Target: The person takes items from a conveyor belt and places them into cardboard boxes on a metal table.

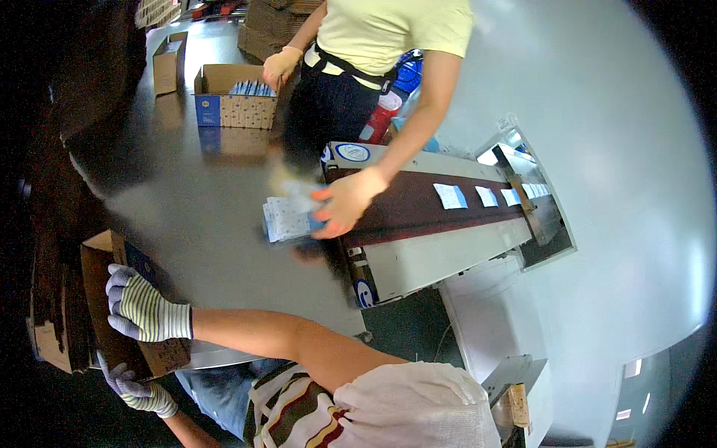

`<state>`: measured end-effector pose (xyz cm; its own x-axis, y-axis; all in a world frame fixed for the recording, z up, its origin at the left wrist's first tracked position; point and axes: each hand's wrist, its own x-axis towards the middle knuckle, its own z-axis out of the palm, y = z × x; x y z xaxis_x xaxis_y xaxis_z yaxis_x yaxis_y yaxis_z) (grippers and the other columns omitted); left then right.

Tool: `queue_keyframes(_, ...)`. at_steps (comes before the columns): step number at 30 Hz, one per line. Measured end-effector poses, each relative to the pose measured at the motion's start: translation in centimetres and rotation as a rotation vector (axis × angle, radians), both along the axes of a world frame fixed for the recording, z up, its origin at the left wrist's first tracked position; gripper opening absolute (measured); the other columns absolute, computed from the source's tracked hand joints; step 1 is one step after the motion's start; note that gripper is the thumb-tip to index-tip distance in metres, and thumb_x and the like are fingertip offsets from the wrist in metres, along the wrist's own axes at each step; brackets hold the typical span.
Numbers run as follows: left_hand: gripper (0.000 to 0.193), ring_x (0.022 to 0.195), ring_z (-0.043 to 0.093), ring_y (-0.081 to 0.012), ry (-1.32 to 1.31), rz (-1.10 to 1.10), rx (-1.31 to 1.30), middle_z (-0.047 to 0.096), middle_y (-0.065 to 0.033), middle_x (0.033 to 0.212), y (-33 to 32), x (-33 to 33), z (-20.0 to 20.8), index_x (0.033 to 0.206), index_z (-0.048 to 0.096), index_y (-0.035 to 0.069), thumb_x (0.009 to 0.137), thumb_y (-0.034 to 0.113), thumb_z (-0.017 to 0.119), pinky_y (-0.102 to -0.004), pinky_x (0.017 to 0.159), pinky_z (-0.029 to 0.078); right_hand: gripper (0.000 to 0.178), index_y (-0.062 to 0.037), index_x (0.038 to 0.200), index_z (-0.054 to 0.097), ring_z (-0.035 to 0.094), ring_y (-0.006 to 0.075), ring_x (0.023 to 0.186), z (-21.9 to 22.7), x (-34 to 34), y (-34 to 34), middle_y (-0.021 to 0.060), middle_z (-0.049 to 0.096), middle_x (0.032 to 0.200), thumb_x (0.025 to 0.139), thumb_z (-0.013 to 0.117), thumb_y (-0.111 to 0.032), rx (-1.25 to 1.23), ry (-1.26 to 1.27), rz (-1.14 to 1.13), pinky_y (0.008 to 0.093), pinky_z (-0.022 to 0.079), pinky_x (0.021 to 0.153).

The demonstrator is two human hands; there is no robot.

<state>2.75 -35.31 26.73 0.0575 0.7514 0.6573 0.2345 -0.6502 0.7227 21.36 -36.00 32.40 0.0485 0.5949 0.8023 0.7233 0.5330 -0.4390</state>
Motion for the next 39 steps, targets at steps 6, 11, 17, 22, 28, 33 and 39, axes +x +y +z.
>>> queue_keyframes(6,0.044,0.089,0.056,-0.0184,0.173,0.124,-0.09,0.059,-0.0113,0.11,-6.4,1.9,1.8,0.121,0.052,-0.001,0.086,0.026,0.05,-0.0315,0.08,0.046,0.011,-0.0113,0.072,0.054,0.051,0.0262,0.084,2.3,4.1,-7.0,0.0066,0.053,0.08,0.069,0.06,-0.02,-0.288,-0.272,-0.05,0.0401,0.041,0.082)
queue_keyframes(11,0.038,0.071,0.058,-0.0127,0.123,0.094,-0.134,0.062,-0.0066,0.087,-11.5,7.6,10.7,0.122,0.053,0.004,0.087,0.017,0.044,-0.0256,0.064,0.048,0.009,-0.0121,0.084,0.061,0.055,0.0302,0.089,6.0,6.4,-10.4,0.0098,0.059,0.087,0.076,0.061,-0.015,0.091,-0.089,-0.101,0.046,0.042,0.088)
queue_keyframes(17,0.035,0.077,0.056,-0.0238,0.03,-0.299,-0.208,0.054,-0.012,0.09,-14.4,9.8,12.7,0.11,0.054,0.0,0.076,0.003,0.049,-0.034,0.068,0.049,0.023,-0.005,0.086,0.054,0.052,0.0283,0.098,11.7,10.2,-13.9,0.0071,0.055,0.091,0.091,0.036,-0.019,-0.045,-0.01,-0.005,0.0491,0.026,0.105)
queue_keyframes(22,0.019,0.104,0.053,-0.0404,0.182,-0.16,0.345,0.052,-0.0212,0.107,-15.1,10.2,12.1,0.092,0.055,-0.001,0.073,0.0,0.054,-0.0427,0.085,0.046,0.029,-0.0082,0.079,0.051,0.045,0.0281,0.089,10.1,9.5,-16.4,0.0107,0.046,0.087,0.09,0.034,-0.029,-0.165,-0.034,-0.021,0.0482,0.024,0.103)
queue_keyframes(28,0.021,0.105,0.052,-0.0358,0.14,-0.088,0.211,0.053,-0.0215,0.111,-14.9,8.6,11.1,0.09,0.055,-0.003,0.07,0.0,0.055,-0.0377,0.083,0.047,0.012,-0.0153,0.078,0.052,0.046,0.0273,0.082,7.9,8.0,-13.9,0.0079,0.045,0.079,0.087,0.045,-0.019,-0.08,-0.131,-0.024,0.0464,0.034,0.089)
queue_keyframes(33,0.031,0.082,0.049,-0.0209,0.049,-0.088,0.21,0.053,-0.0111,0.094,-13.6,9.5,10.4,0.111,0.049,0.0,0.081,0.002,0.045,-0.0277,0.069,0.044,0.009,-0.0159,0.082,0.06,0.051,0.0295,0.093,9.5,8.3,-14.2,0.0087,0.055,0.09,0.084,0.054,-0.023,-0.048,-0.117,-0.089,0.0459,0.036,0.09)
queue_keyframes(39,0.039,0.061,0.047,-0.0074,0.115,0.008,0.397,0.056,-0.004,0.086,-14.2,9.5,12.1,0.129,0.045,-0.002,0.092,0.005,0.036,-0.0178,0.056,0.041,0.009,-0.0121,0.08,0.058,0.052,0.0266,0.095,8.8,8.4,-14.2,0.0065,0.057,0.086,0.082,0.055,-0.021,-0.016,-0.026,-0.018,0.0448,0.035,0.099)
